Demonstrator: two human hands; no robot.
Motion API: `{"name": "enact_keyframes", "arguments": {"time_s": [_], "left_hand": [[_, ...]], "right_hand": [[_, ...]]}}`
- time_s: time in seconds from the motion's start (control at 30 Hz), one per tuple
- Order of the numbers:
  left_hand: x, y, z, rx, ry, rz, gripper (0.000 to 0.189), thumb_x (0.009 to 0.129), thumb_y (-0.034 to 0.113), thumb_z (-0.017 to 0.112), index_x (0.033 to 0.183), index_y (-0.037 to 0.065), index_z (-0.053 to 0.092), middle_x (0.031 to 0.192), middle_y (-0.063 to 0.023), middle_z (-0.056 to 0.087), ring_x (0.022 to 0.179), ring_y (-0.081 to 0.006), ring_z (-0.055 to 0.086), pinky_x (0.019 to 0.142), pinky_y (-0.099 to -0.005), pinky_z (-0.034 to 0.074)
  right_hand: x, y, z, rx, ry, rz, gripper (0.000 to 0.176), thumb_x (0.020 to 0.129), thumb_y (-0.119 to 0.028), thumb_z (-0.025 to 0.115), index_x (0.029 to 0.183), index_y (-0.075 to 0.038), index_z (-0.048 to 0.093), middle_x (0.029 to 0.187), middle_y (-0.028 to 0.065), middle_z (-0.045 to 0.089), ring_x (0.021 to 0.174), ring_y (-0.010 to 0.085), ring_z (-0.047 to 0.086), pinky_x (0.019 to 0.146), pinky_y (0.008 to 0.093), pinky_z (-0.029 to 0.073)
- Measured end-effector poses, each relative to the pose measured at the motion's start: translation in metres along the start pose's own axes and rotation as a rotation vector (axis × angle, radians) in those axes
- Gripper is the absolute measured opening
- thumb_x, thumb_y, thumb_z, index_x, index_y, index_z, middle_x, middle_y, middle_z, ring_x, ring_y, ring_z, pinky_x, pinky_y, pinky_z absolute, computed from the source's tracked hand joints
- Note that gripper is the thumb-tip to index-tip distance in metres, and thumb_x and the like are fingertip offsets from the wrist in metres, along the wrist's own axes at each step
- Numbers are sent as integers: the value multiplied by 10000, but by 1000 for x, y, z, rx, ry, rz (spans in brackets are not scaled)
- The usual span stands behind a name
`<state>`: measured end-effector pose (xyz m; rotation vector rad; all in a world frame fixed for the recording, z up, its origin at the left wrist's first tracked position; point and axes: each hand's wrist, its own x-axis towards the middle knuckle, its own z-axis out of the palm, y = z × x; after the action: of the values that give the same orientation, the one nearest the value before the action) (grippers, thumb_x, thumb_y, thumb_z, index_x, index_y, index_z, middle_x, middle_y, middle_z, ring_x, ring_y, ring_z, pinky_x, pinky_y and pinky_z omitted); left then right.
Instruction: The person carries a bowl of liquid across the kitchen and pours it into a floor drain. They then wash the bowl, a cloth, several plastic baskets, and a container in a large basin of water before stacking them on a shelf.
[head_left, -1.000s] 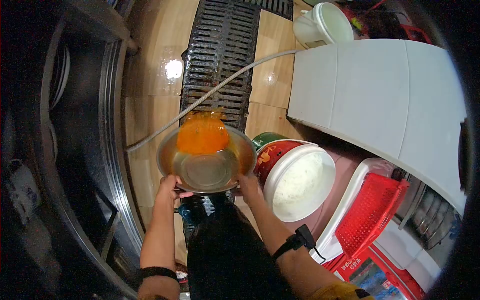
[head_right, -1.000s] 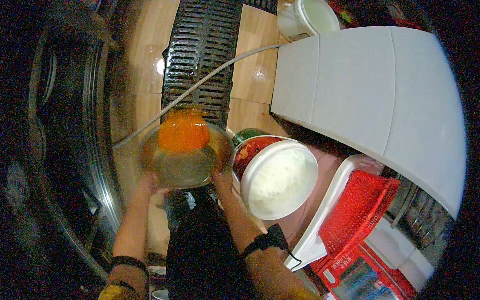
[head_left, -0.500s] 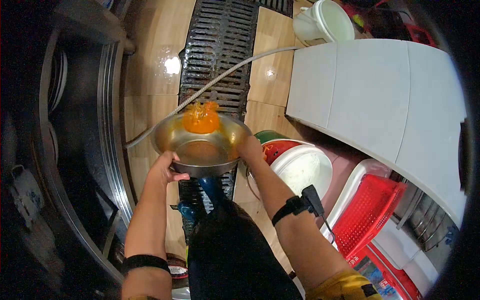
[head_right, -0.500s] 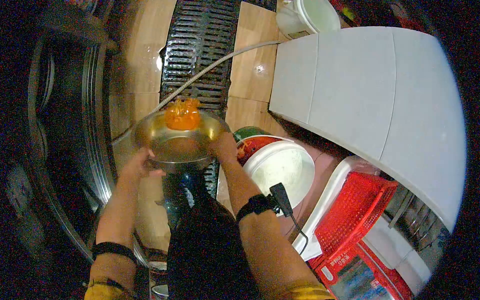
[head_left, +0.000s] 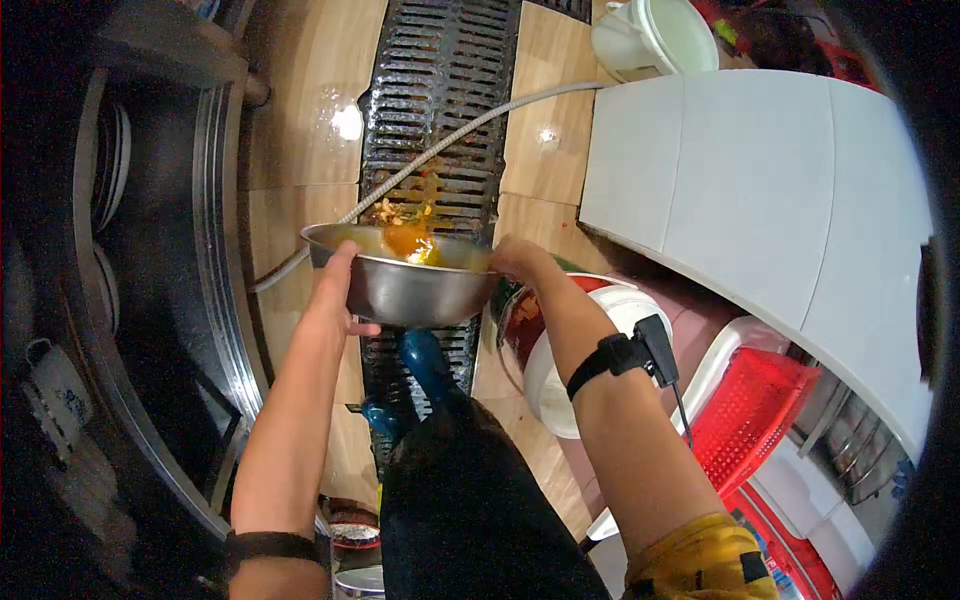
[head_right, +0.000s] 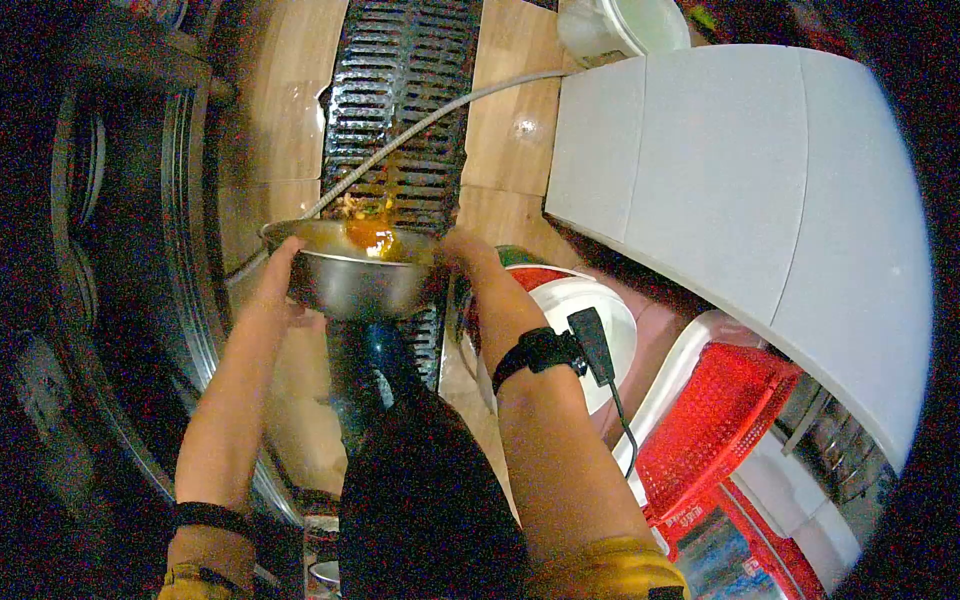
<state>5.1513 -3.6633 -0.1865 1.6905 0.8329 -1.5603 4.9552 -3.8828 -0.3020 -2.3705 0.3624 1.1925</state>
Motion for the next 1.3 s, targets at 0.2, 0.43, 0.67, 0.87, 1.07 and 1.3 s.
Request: {"name": "enact_keyframes", "arguments": {"time_s": [0.2,0.43,0.67,0.87,1.07,1.3], "left_hand": [[14,-15,6,-169,112,-14,581,710,354,540,1217,159,334,1105,-133,483,945,-335,502,546,-522,476],[3,-36,-2,-156,161,-25,719,634,50,489,1270,165,173,1162,-175,399,919,-388,505,554,-549,502],[-25,-60,-11,-396,24,54,811,574,-28,444,1287,181,118,1205,-183,354,924,-425,498,626,-597,488],[-33,-79,-9,-561,-104,13,618,583,21,446,1193,69,359,1090,-186,455,944,-375,513,744,-566,479],[31,-109,-9,-590,-416,37,572,565,11,462,1135,39,417,1021,-177,505,941,-373,519,733,-572,484],[82,-100,8,-696,-439,-83,594,555,2,463,1147,21,410,1075,-196,475,947,-409,507,726,-592,477]], "right_hand": [[-17,-22,29,138,73,34,141,624,-130,586,721,-37,628,758,177,619,728,326,607,634,398,482],[-50,-57,34,569,92,404,327,634,-221,596,859,16,603,847,230,604,828,353,589,726,408,461],[-64,-70,32,587,307,659,436,718,-315,557,980,34,556,917,240,598,876,366,586,760,423,455],[-80,-62,-4,1251,298,788,331,672,-157,618,951,10,553,764,191,611,655,311,603,569,424,486],[-85,-52,-21,1505,323,874,223,725,-65,520,917,49,520,737,143,556,505,254,550,370,363,474],[-66,-57,-30,1336,595,871,204,748,-67,490,844,111,522,708,165,555,481,231,526,307,320,412]]}}
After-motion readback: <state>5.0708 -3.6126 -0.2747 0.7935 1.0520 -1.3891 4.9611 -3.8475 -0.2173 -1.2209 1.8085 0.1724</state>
